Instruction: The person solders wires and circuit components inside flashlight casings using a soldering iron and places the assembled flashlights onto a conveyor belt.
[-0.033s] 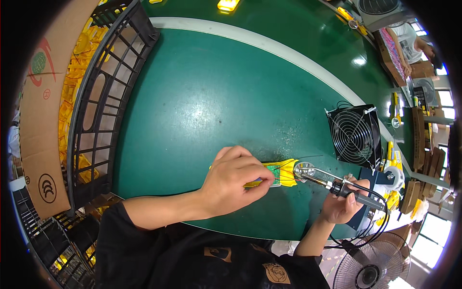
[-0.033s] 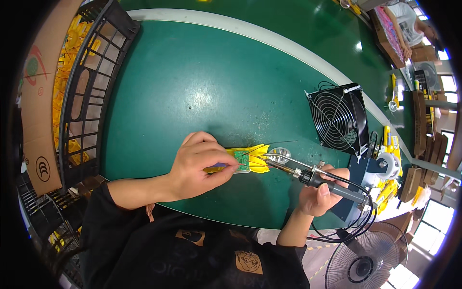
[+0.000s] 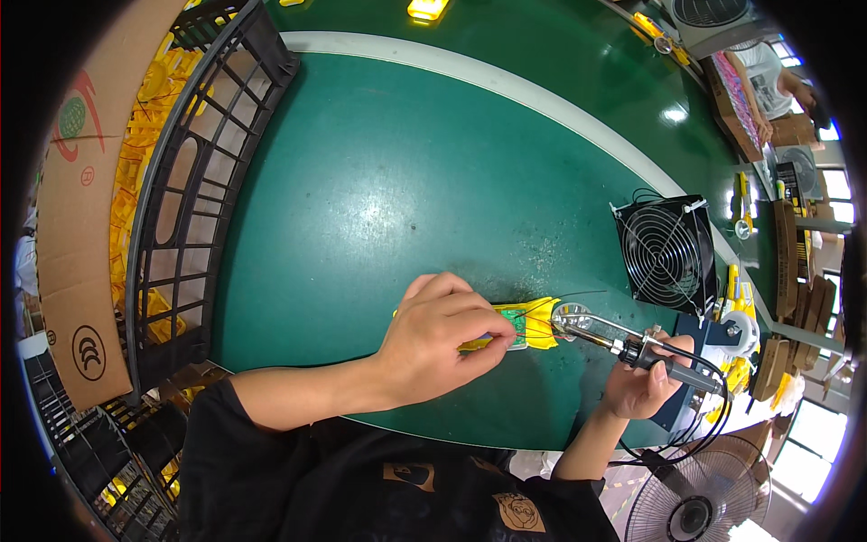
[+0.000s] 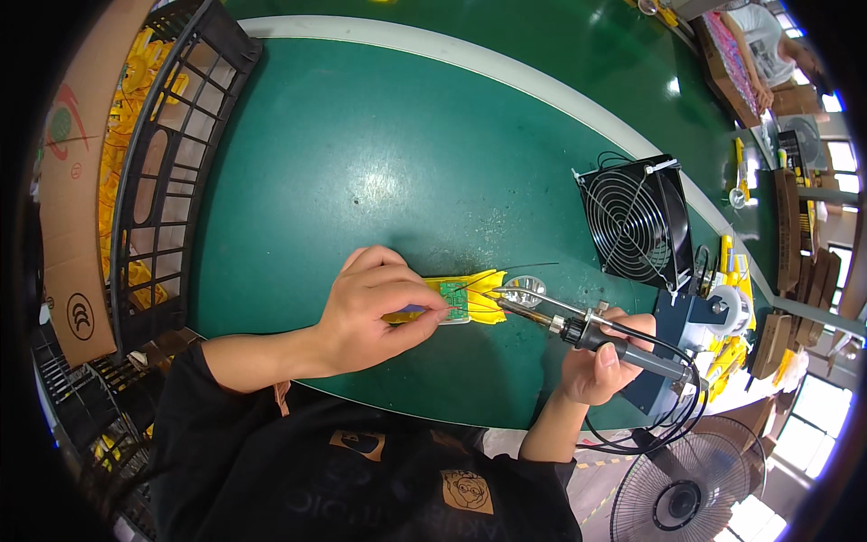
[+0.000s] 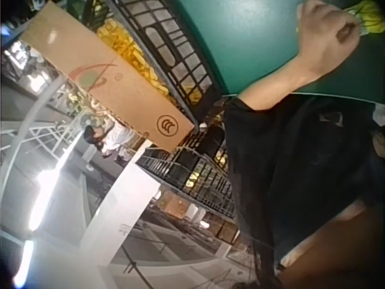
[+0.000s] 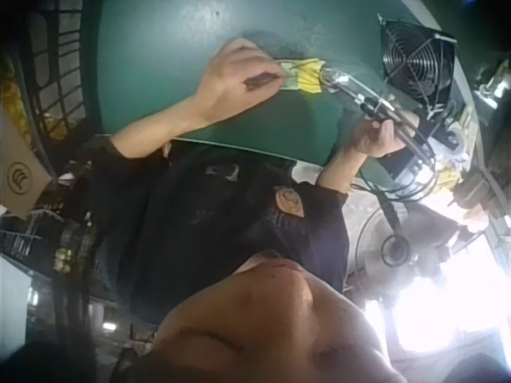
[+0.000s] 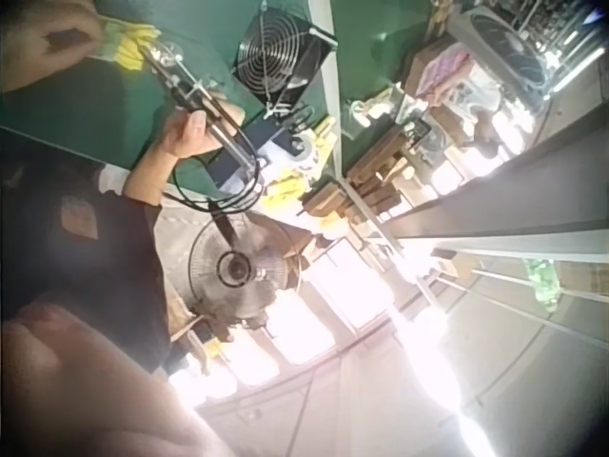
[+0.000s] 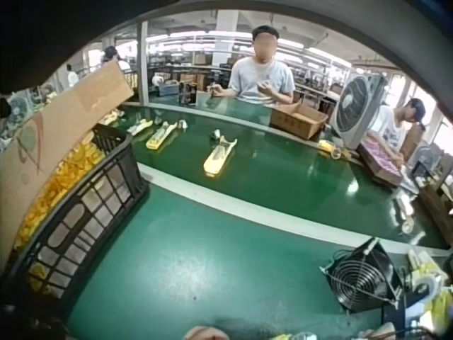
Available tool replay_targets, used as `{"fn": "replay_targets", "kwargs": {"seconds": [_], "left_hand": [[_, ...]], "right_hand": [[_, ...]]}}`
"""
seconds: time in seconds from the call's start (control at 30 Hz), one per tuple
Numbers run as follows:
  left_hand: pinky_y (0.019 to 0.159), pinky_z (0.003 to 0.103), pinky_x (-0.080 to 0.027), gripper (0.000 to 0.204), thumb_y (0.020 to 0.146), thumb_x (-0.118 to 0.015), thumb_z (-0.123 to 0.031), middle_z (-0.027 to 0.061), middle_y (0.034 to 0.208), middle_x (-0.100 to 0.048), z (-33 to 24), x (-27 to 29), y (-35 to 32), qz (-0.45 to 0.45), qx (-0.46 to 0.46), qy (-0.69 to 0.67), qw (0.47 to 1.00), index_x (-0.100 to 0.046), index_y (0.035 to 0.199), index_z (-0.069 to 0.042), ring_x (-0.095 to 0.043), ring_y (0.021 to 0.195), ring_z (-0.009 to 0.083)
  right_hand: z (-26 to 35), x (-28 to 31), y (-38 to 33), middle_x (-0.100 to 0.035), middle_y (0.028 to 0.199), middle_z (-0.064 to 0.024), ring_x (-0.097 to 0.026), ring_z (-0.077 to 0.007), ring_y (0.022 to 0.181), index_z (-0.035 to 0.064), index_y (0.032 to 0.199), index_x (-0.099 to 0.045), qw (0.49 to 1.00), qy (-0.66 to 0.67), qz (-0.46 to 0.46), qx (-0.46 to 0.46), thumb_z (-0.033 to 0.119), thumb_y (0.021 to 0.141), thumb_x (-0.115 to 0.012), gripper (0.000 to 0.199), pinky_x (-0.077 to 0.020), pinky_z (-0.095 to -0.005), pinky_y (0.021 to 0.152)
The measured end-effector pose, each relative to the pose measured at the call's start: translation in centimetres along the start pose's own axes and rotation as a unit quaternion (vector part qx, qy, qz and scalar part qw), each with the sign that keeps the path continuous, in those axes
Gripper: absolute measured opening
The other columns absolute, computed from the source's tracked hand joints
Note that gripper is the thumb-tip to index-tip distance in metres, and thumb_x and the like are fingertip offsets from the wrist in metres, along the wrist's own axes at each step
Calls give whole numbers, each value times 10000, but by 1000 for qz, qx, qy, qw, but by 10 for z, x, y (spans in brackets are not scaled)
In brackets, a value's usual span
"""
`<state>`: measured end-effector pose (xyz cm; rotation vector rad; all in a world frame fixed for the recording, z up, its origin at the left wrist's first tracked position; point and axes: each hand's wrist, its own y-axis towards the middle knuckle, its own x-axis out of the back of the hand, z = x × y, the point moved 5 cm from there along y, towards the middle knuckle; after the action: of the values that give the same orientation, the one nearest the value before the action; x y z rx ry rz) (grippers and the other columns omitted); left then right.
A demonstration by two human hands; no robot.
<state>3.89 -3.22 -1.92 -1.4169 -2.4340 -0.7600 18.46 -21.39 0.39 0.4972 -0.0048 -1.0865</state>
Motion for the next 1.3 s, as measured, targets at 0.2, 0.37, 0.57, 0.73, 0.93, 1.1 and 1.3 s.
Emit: {"fn": "replay_targets", "kwargs": {"seconds": [0.2, 0.37, 0.57, 0.73, 0.93, 1.1, 1.3], "left_hand": [[593, 283, -329, 117, 578, -680, -69, -35, 658, -489, 0, 1, -1, -17, -16, 10, 1000, -600, 646, -120, -448, 634, 139], [584, 281, -327, 145, 524, -682, -61, -32, 632, -438, 0, -1, -1, -18, -6, 30, 999, -555, 571, -112, -427, 604, 137], [580, 279, -330, 145, 522, -671, -56, -27, 626, -439, 3, -5, -1, 10, 28, 32, 999, -540, 559, -107, -430, 589, 137], [578, 280, -328, 147, 523, -671, -57, -27, 613, -433, 1, -5, 0, 7, 18, 42, 999, -535, 556, -105, -423, 565, 136], [574, 279, -319, 151, 522, -672, -59, -30, 609, -431, 1, -5, -1, -1, 14, 54, 998, -533, 555, -108, -419, 555, 133], [574, 279, -317, 151, 522, -672, -59, -32, 607, -432, 1, -6, -1, 5, 14, 55, 998, -534, 555, -109, -424, 555, 132], [572, 281, -318, 140, 524, -670, -63, -30, 608, -439, 2, -6, 0, 13, 21, 47, 999, -540, 554, -106, -434, 558, 131]], "right_hand": [[-3, 0, -2, -390, 696, -74, -406, -136, 534, -38, 765, -422, 1000, -19, -14, 12, 142, 656, -592, 271, -327, -228, 454], [-5, -10, -2, -424, 629, -67, -409, -139, 510, -18, 749, -429, 998, -23, 49, -32, 150, 646, -613, 270, -346, -245, 465], [-8, -19, -6, -388, 686, -68, -382, -137, 526, -19, 728, -414, 993, -65, 87, -41, 153, 649, -564, 241, -325, -247, 456], [-9, -22, -7, -379, 675, -66, -378, -129, 492, -20, 729, -415, 993, -71, 86, -36, 138, 644, -554, 226, -320, -237, 426], [-10, -23, -8, -381, 666, -62, -362, -112, 458, -21, 730, -422, 992, -69, 96, -41, 130, 648, -552, 215, -315, -229, 415], [-10, -24, -8, -396, 670, -65, -366, -110, 468, -20, 732, -425, 991, -79, 94, -52, 136, 651, -560, 221, -320, -226, 412], [-10, -22, -8, -391, 660, -66, -372, -116, 476, -19, 729, -425, 990, -104, 89, -39, 139, 646, -555, 221, -322, -216, 392]]}}
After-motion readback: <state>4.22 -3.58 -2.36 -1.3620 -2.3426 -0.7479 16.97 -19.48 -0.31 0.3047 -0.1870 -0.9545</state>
